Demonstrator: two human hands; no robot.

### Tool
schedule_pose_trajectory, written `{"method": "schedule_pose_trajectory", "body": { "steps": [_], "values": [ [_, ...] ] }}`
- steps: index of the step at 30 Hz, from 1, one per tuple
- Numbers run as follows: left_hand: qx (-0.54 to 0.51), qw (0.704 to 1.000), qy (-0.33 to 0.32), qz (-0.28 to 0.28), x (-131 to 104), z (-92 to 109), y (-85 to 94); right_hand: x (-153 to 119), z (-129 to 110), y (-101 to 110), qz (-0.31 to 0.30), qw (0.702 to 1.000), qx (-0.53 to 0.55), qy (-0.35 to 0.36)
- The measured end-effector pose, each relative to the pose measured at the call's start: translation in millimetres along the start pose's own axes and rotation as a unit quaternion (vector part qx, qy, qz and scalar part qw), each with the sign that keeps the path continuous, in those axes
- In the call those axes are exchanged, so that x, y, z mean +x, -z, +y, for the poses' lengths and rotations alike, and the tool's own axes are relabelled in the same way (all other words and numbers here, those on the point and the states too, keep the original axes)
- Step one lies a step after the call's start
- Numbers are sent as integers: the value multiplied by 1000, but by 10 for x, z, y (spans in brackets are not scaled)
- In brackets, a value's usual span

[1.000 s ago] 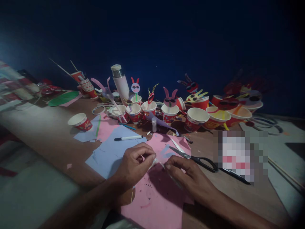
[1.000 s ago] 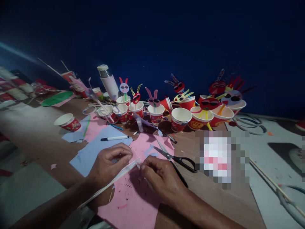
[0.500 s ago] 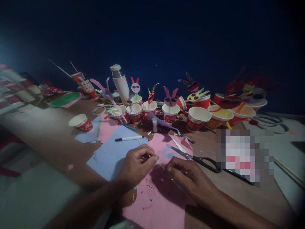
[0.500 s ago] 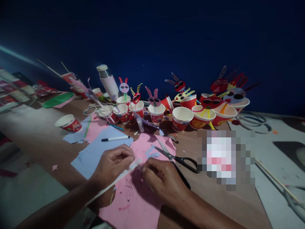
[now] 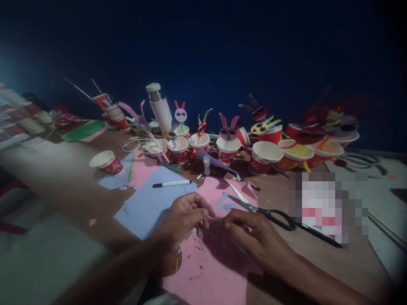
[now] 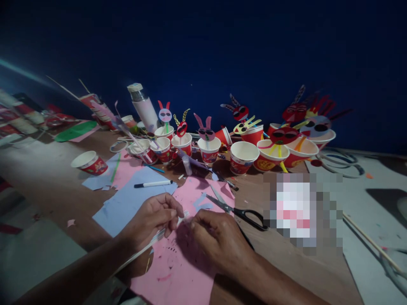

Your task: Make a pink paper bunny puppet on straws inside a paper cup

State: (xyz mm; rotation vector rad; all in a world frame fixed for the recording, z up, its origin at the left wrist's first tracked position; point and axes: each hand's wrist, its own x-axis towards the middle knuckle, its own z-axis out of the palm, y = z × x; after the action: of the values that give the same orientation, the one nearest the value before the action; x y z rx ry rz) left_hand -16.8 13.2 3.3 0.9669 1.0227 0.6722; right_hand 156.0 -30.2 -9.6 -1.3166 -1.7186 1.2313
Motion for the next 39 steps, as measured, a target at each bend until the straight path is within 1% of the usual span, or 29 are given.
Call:
{"method": "schedule_pose_trajectory", "body": {
  "steps": [3, 6, 8, 11, 15, 18, 21, 25, 27, 33, 39],
  "values": [
    [-46, 998, 25, -32, 7, 10, 7, -23, 21, -5, -6, 1000, 13, 5],
    [-63, 997, 23, -37, 14, -4, 16, -40, 24, -10, -11, 1000, 23, -2],
    [-36, 999, 14, -28, 18, -15, 18, -40, 19, -14, -12, 1000, 26, -6],
    [33, 999, -14, -3, 26, -9, 26, -28, 14, -22, -9, 999, 31, -14],
    [116, 992, -40, 35, 52, 40, 73, -24, 19, -29, -21, 999, 29, -18],
    [180, 978, -89, 60, 93, 60, 131, -45, 21, -28, -21, 1000, -18, -7],
    [239, 964, -107, 47, 143, 42, 171, -70, 15, -10, -26, 997, -72, 8],
    [326, 938, -108, 52, 212, -14, 187, -72, -6, 35, -80, 981, -170, 47],
    [364, 922, -115, 54, 244, -49, 198, -55, -11, 50, -100, 973, -199, 54],
    [445, 882, -153, 26, 319, -140, 250, -4, 18, 23, -120, 969, -215, 18],
    [487, 858, -156, 35, 349, -162, 270, 16, 41, -22, -100, 971, -215, -19]
  ]
}}
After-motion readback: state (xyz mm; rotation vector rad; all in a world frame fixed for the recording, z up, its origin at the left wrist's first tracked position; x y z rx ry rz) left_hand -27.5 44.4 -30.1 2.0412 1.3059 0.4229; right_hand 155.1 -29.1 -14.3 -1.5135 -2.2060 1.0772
